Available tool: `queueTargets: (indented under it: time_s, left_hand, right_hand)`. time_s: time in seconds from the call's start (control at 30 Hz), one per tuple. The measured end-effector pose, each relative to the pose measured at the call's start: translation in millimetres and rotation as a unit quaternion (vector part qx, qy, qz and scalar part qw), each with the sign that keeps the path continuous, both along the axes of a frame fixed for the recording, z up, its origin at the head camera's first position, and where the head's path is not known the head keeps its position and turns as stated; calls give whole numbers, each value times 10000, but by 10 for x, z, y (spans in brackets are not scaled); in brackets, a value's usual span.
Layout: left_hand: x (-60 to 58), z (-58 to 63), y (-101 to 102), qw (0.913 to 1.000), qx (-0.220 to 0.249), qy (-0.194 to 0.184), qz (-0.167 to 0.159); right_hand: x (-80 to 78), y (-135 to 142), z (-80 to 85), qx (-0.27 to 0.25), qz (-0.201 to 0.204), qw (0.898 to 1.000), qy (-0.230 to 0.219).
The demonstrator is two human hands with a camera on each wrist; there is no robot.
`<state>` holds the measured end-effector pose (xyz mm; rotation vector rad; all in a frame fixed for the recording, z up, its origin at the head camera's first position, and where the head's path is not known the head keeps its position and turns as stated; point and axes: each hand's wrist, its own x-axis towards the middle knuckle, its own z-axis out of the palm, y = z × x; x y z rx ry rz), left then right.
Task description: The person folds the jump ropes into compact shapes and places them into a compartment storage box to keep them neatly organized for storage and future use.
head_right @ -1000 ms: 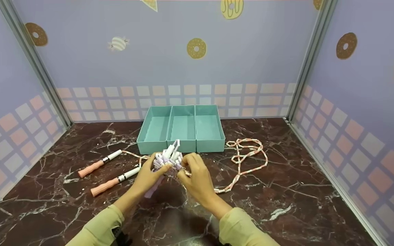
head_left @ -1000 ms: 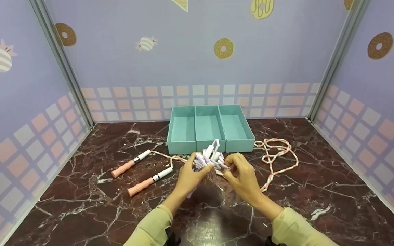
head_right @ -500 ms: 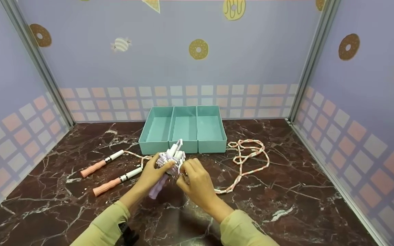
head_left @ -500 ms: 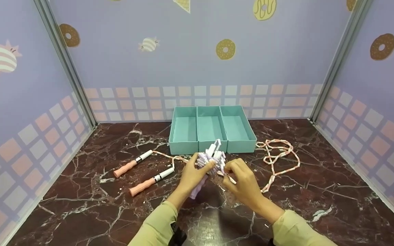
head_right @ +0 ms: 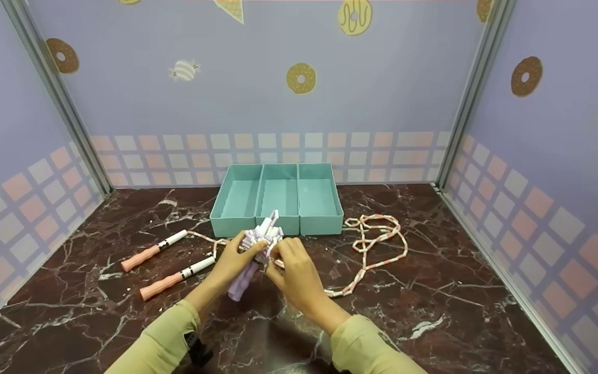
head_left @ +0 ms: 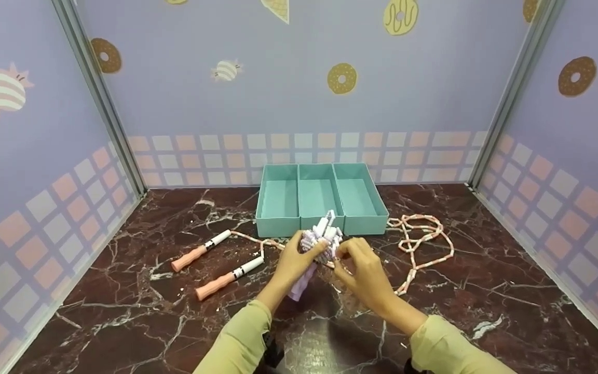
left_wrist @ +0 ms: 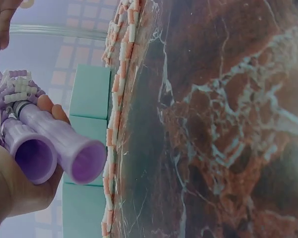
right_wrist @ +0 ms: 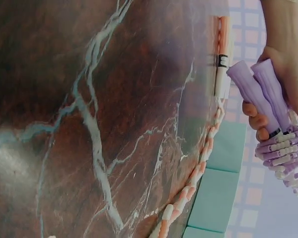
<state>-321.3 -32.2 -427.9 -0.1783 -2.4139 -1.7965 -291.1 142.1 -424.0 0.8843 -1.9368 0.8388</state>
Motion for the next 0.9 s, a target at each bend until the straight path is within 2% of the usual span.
queueTargets:
  time_s: [0.2,0.4,0.7,0.9]
  left_hand:
    - [-14,-3,-20,9999,97,-92,-25]
    - [-30,-9,-51,9999,76,-64,111]
    - [-106,3,-56,9970,711,-311,-31]
    - [-151,22,-60,9959,720,-531,115]
  right_hand:
    - [-43,0,-37,102,-31,9999,-49]
    - [-43,20,-48,86,54,9997,-222]
    - [-68,87,2,369,-371,9986,-110]
    - [-161,148,40,522,-423,9977,-68]
